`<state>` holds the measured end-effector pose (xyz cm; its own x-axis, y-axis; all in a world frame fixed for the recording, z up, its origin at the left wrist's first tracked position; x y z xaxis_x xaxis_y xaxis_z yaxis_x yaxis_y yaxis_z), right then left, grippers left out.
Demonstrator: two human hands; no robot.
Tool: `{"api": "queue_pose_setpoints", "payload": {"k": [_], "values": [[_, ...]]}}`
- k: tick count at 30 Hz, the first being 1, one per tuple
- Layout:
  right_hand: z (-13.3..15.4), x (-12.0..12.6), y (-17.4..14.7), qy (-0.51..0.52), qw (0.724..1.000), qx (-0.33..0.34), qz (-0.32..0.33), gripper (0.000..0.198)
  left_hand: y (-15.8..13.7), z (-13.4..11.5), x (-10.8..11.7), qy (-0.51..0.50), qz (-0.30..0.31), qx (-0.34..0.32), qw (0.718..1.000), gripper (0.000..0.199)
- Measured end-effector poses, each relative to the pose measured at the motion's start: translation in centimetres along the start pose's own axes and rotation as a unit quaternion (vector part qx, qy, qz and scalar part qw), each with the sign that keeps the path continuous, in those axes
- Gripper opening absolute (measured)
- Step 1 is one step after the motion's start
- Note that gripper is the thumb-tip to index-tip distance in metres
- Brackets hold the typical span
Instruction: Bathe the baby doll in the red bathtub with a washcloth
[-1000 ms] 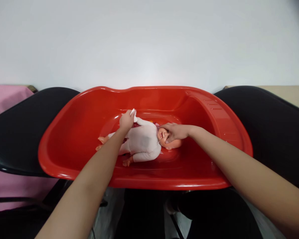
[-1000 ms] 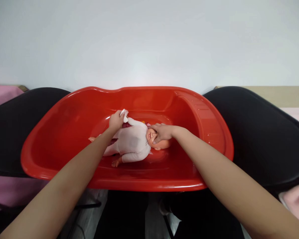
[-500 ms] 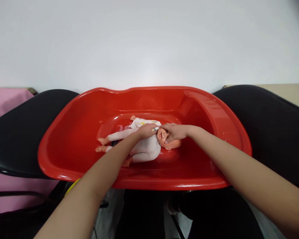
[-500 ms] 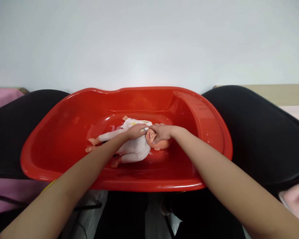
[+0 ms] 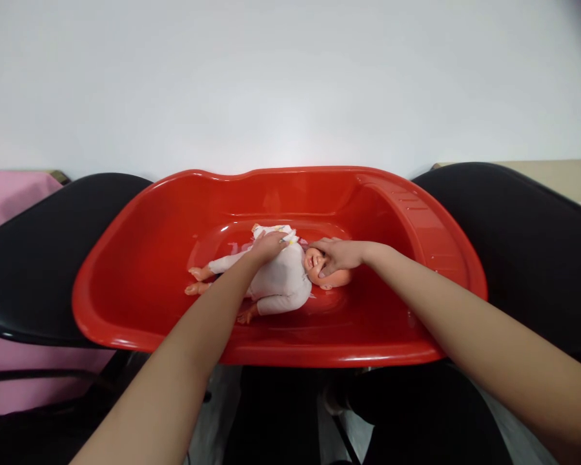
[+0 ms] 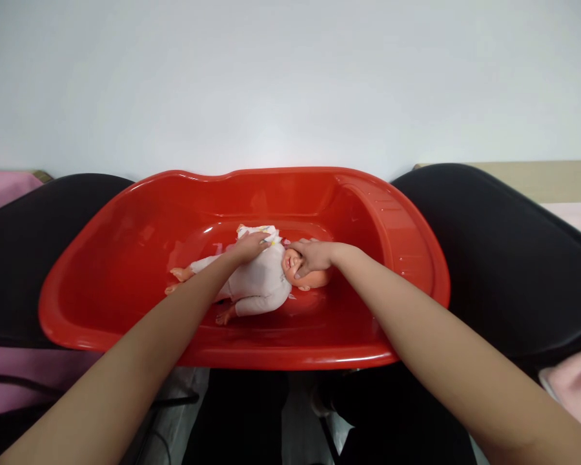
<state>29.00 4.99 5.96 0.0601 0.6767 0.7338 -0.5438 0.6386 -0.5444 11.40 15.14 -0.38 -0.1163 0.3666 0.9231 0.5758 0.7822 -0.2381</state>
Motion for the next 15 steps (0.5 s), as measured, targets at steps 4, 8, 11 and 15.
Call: {"api": "queue_pose_setpoints", "payload": {"k": [4, 8, 11, 15], "values": [[0.2, 0.1, -0.2, 0.0, 1.0, 0.003, 0.002, 0.1, -0.8, 2.8, 0.8, 0.008, -0.039, 0.031, 0.999, 0.043], [0.3, 0.1, -0.1, 0.009, 1.0, 0.003, -0.002, 0.095, -2.5, 4.5, 2.0, 0.019, -0.09, 0.049, 0.995, 0.041], [0.3, 0.1, -0.1, 0.013, 1.0, 0.001, 0.0, 0.092, -4.2, 5.8, 3.0, 0.0, -0.13, 0.084, 0.988, 0.039], [0.5, 0.2, -0.3, 0.015, 1.0, 0.001, 0.004, 0.092, -5.8, 7.4, 4.1, -0.059, -0.161, 0.166, 0.971, 0.037]]}}
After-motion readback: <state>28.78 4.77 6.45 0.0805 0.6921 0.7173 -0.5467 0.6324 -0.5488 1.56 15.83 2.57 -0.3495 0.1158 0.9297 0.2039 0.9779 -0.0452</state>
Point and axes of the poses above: each hand's wrist, its own y-axis towards the middle knuckle, its own x-axis out of the back of the hand, z = x × y, the point moved 7 cm from there along y, towards the middle knuckle, and after that the axes turned 11 degrees about z, right-handed, at the moved point
